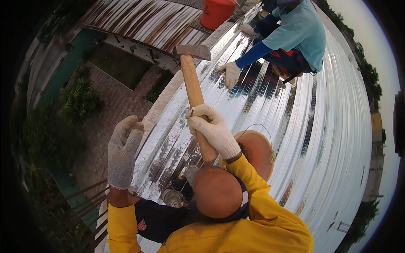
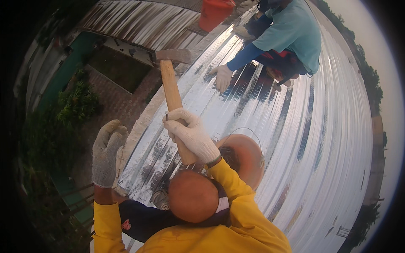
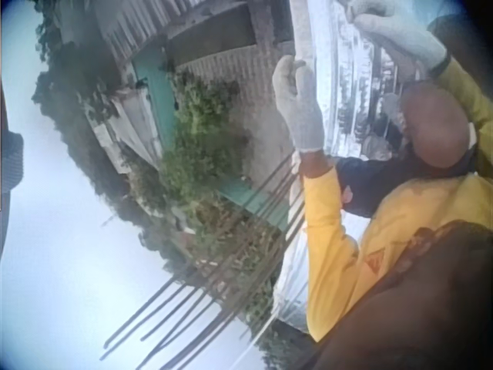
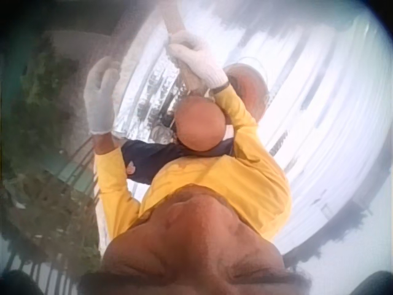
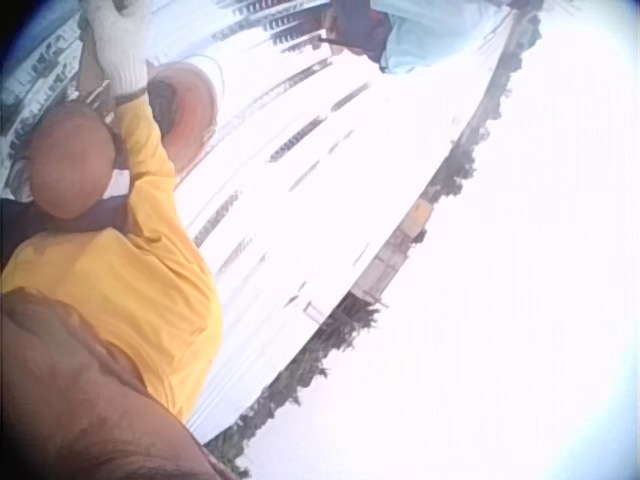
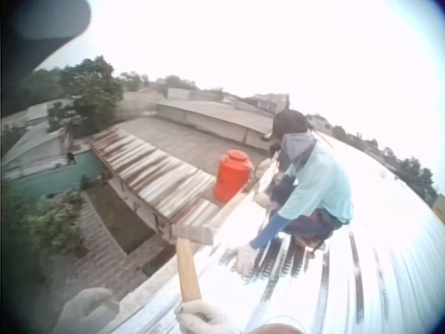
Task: The person is installing metal roof sheets on a corrugated roof. They use a hammer to drive nails into the roof sheets, securing them in place. The person moves along the roof, picking up nails from a bucket and hammering them into the sheets.
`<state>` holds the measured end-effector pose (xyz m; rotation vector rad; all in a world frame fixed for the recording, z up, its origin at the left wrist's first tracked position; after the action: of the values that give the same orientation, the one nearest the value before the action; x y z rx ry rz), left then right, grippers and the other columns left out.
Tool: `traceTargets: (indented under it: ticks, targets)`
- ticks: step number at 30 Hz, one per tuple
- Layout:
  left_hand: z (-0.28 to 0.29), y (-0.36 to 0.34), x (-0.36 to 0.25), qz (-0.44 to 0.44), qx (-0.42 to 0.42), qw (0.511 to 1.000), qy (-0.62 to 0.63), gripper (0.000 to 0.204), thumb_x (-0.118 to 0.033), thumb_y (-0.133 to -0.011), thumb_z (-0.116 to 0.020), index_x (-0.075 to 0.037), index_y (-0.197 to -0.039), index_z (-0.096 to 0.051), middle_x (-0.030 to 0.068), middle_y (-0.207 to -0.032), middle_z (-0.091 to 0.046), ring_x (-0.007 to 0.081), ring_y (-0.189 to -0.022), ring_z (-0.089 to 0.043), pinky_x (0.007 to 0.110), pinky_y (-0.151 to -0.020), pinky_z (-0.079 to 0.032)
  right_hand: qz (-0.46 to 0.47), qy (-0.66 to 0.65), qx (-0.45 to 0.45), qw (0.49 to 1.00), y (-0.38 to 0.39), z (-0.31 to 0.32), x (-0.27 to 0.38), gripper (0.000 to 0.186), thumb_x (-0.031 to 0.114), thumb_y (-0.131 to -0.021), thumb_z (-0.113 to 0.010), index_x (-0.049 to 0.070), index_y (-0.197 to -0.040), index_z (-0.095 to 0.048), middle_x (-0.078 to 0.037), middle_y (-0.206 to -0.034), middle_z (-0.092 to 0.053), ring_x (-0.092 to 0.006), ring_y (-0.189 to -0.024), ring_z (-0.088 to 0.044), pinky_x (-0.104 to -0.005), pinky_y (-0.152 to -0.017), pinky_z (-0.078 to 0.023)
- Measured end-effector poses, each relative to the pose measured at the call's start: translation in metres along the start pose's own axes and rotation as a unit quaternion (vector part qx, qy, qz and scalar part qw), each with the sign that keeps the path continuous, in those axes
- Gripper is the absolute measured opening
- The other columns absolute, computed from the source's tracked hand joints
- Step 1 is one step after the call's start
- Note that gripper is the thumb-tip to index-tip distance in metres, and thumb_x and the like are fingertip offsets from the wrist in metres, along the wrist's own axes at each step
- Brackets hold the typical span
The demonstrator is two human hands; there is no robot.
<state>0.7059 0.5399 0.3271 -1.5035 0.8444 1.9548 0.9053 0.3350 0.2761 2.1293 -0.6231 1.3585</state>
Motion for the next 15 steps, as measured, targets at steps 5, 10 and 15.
traceTargets:
  ticks: [5,10,15]
  targets:
    - [-0.007,0.004,-0.002,0.018,0.030,0.999,-0.025,0.044,-0.018,-0.117,-0.075,-0.001,-0.157,-0.072,0.0156,-0.142,-0.081,0.0240,-0.128,-0.077,0.038,-0.114,-0.060,0.068,-0.054,-0.136,0.987,-0.001,0.078,0.017,0.019,0.022,-0.122,-0.075,0.006,-0.132,-0.071,-0.009,-0.119,-0.073,-0.0160,-0.088,-0.074,-0.0332,-0.072,-0.066]
    - [-0.041,0.030,-0.017,-0.134,0.141,0.914,-0.357,0.054,-0.025,-0.105,-0.083,-0.010,-0.156,-0.076,0.0218,-0.128,-0.082,0.0359,-0.121,-0.080,0.046,-0.112,-0.061,0.074,-0.203,-0.203,0.955,0.005,0.122,0.011,0.023,0.025,-0.123,-0.074,0.009,-0.139,-0.067,-0.006,-0.116,-0.069,-0.0124,-0.091,-0.072,-0.0293,-0.070,-0.064]
    - [-0.083,0.060,0.018,-0.122,0.314,0.801,-0.496,0.046,-0.035,-0.107,-0.079,-0.007,-0.144,-0.080,0.0218,-0.125,-0.082,0.0417,-0.119,-0.079,0.055,-0.112,-0.058,0.043,-0.412,-0.134,0.900,0.004,0.132,0.002,0.016,0.026,-0.127,-0.069,0.013,-0.136,-0.066,-0.004,-0.114,-0.067,-0.0113,-0.092,-0.070,-0.0284,-0.075,-0.066]
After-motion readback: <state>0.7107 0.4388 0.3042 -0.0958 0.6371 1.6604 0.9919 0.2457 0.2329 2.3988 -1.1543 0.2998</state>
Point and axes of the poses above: each hand's wrist, its own y-axis away from the middle knuckle, its own z-axis out of the back of the hand, x = y × z, the point moved 10 cm from there along -y, towards the middle knuckle
